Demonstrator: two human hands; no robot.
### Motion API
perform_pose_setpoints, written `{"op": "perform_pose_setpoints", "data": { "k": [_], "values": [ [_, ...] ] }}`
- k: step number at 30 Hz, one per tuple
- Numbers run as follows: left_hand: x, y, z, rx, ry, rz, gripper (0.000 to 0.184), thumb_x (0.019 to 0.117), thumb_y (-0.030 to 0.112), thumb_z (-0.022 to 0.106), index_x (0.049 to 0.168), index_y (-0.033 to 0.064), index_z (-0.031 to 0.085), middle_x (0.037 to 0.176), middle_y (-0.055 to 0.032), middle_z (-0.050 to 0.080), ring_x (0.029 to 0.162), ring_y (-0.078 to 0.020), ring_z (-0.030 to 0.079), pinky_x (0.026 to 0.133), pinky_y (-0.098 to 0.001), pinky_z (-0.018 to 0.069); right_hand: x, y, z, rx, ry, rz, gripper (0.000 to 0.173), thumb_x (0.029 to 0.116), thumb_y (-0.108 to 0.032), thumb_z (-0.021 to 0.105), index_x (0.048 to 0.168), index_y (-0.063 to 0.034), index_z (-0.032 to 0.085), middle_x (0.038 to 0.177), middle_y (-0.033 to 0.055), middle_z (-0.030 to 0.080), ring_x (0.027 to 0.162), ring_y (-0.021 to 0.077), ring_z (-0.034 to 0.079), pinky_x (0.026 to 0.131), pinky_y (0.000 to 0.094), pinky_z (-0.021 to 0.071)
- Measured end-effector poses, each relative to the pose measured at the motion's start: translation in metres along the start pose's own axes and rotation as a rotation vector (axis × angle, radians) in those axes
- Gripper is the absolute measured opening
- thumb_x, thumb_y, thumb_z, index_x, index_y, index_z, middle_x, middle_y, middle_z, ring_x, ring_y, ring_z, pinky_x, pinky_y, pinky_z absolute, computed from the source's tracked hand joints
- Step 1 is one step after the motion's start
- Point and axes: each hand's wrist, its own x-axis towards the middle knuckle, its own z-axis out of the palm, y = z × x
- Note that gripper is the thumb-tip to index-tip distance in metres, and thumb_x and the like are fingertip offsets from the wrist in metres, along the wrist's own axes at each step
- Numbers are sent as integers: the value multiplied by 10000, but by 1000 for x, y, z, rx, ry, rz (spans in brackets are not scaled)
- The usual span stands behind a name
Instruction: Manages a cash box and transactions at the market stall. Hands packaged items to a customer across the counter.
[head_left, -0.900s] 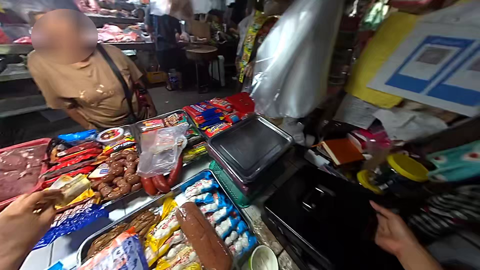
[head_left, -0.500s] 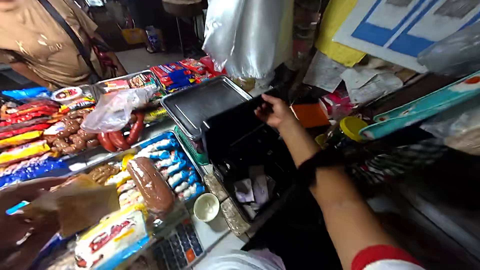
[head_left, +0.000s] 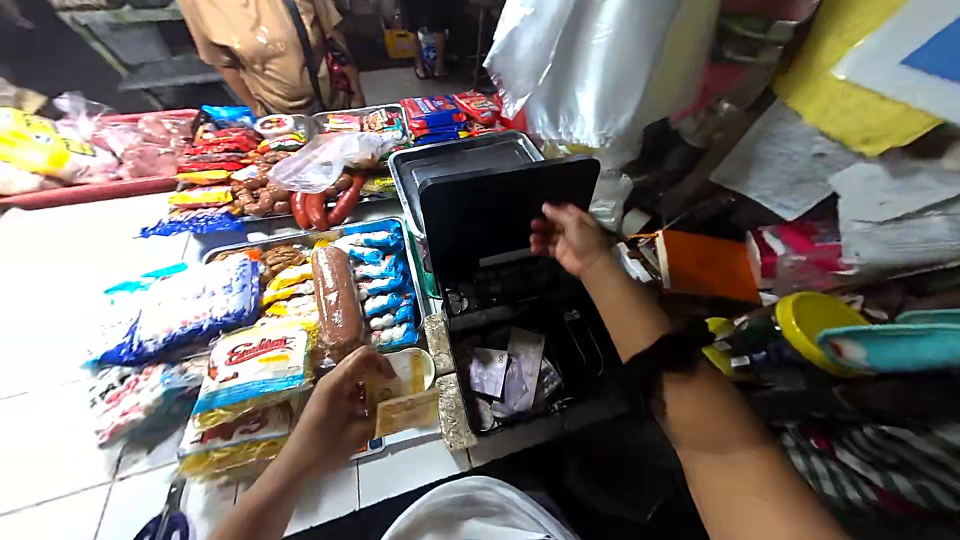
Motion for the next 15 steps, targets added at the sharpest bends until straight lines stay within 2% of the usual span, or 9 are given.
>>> {"op": "perform_pose_setpoints", "data": {
  "k": [2,3,4,5,7,9,11,13,15],
  "values": [
    [-4,-7,13,17,15,61,330,799,157,781,1081,97,621,1081,19,657,809,42,644,661,-142,565,-24,44,-15,-531,-85,-101,360,1047,-256,588,1260,33,570,975,160,688,771,241,697,697,429,609],
    [-6,-11,19,36,22,89,213,848,177,765,1018,112,654,1089,10,657,912,22,634,761,-153,557,-37,63,-22,-789,-128,-116,410,1001,-288,665,1261,25,612,1012,219,702,879,345,706,804,548,587],
    [-7,-14,26,38,58,99,95,837,130,742,922,98,717,1057,-12,684,952,2,644,813,-164,561,-52,76,-26,-991,-170,-82,534,970,-364,699,1351,-10,576,1049,257,703,965,429,696,869,639,541],
    [-8,-15,34,55,92,96,53,806,75,701,840,70,741,988,-28,708,924,3,655,810,-160,559,-67,86,-27,-1119,-181,-57,670,944,-426,716,1449,-47,490,1037,258,706,971,461,690,864,672,515],
    [-7,-17,50,83,85,65,122,799,24,656,856,37,762,936,-53,736,897,-18,676,819,-182,563,-90,105,-25,-1166,-96,-58,851,881,-483,770,1515,-47,406,1008,221,719,935,446,698,829,662,517],
    [-2,-20,66,61,16,40,205,811,-19,618,974,21,737,998,-81,723,944,-83,670,856,-246,562,-101,123,-24,-1090,-18,-84,887,825,-446,833,1488,-19,426,988,202,728,888,425,709,791,643,535],
    [3,-21,82,-23,-55,5,424,794,-89,569,1207,-13,630,1181,-119,665,1008,-127,652,883,-306,564,-104,138,-29,-983,-26,-62,871,795,-302,875,1483,-17,424,971,167,738,870,374,720,798,594,556],
    [9,-19,92,-128,-101,-31,740,809,-115,583,1503,9,359,1413,-108,555,1043,-71,663,886,-276,587,-103,148,-40,-828,-8,-81,814,794,-121,844,1481,-3,424,910,126,740,812,285,729,791,495,589],
    [13,-21,102,-211,-69,-71,937,804,-65,613,1603,50,136,1386,-104,553,949,-39,676,806,-247,602,-101,148,-55,-724,70,-147,698,819,-51,788,1436,45,478,886,134,730,771,241,713,764,430,588]
  ]
}}
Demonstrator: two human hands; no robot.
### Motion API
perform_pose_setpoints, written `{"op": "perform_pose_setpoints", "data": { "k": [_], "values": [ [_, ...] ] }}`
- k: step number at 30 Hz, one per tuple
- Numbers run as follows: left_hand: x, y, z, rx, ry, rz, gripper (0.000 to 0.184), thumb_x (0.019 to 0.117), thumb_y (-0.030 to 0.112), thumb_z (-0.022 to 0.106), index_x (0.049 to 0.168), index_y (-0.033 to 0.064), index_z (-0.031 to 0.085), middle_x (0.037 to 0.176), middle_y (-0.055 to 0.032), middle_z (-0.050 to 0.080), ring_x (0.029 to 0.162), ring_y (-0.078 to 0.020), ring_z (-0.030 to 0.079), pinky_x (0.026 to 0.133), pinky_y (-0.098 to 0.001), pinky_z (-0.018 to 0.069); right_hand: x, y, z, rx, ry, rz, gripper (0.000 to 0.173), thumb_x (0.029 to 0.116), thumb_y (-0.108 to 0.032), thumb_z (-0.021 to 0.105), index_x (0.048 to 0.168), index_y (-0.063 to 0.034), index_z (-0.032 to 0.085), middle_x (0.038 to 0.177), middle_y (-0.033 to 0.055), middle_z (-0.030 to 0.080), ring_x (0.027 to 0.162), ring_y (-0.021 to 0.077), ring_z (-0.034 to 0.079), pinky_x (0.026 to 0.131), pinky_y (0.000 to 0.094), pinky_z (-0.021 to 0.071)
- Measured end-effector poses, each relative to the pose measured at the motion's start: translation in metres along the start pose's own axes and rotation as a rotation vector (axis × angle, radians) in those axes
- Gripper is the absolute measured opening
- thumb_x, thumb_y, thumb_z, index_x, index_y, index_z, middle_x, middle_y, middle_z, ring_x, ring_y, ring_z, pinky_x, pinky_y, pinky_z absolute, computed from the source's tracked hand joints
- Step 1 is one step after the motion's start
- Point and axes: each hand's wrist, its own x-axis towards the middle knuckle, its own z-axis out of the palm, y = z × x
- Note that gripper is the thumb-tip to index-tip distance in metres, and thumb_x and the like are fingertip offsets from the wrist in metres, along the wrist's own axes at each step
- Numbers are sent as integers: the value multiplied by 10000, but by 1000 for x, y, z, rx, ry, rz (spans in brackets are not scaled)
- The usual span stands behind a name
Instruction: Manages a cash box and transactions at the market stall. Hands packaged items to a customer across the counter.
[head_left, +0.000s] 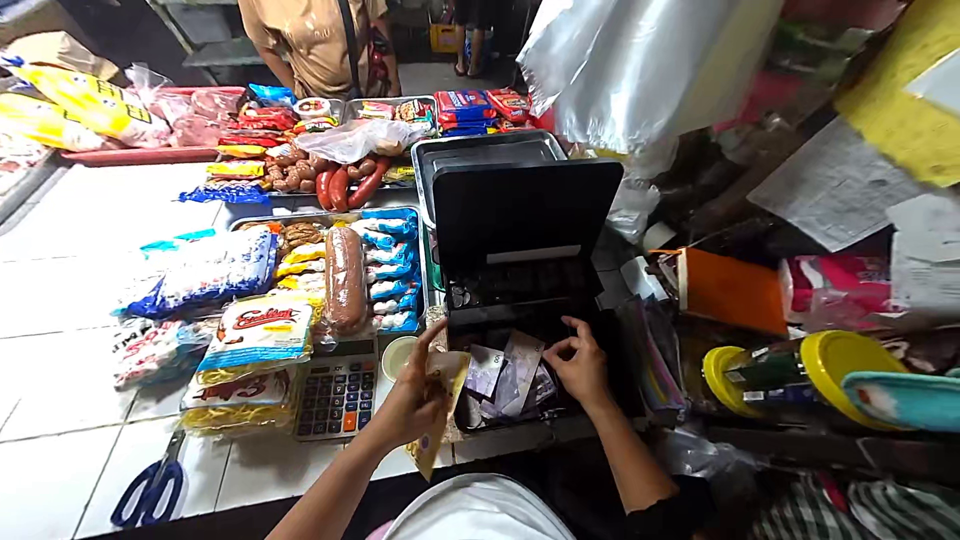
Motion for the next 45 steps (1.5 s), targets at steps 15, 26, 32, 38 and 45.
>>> {"op": "perform_pose_setpoints", "data": {
  "k": [15,26,32,38,45],
  "values": [
    [64,-29,49,303,9,-46,838,868,22,618,1600,2,211,1391,-243,531,1226,-306,583,1017,-442,516,19,11,-47,212,138,-256,198,929,10,584,1080,46,707,1043,148,706,879,142,702,770,306,609],
    [75,-6,55,24,344,99,539,957,39,612,1413,-115,370,1089,-141,710,911,-136,731,821,-325,630,12,-17,-18,24,-346,-76,427,985,-313,670,1258,14,636,1069,170,709,959,285,704,868,476,582],
    [59,-22,39,147,423,154,615,886,62,741,1373,-114,409,1045,-107,698,889,-93,703,823,-278,604,5,-12,-12,-101,-402,64,594,843,-194,842,1350,9,609,991,169,723,890,289,697,888,479,555],
    [65,-22,28,530,347,526,156,973,101,637,998,32,775,1027,-115,764,984,-166,733,908,-297,586,15,-28,-57,-10,-316,-82,438,894,-143,764,1305,-46,645,983,121,709,780,197,689,756,382,596],
    [78,-1,43,625,253,691,185,999,208,655,1110,85,738,1228,-72,736,1257,-225,637,1088,-428,482,4,-67,-56,682,-599,-107,173,1010,-101,576,1086,-6,699,865,19,747,676,79,697,613,248,600]
  ]
}}
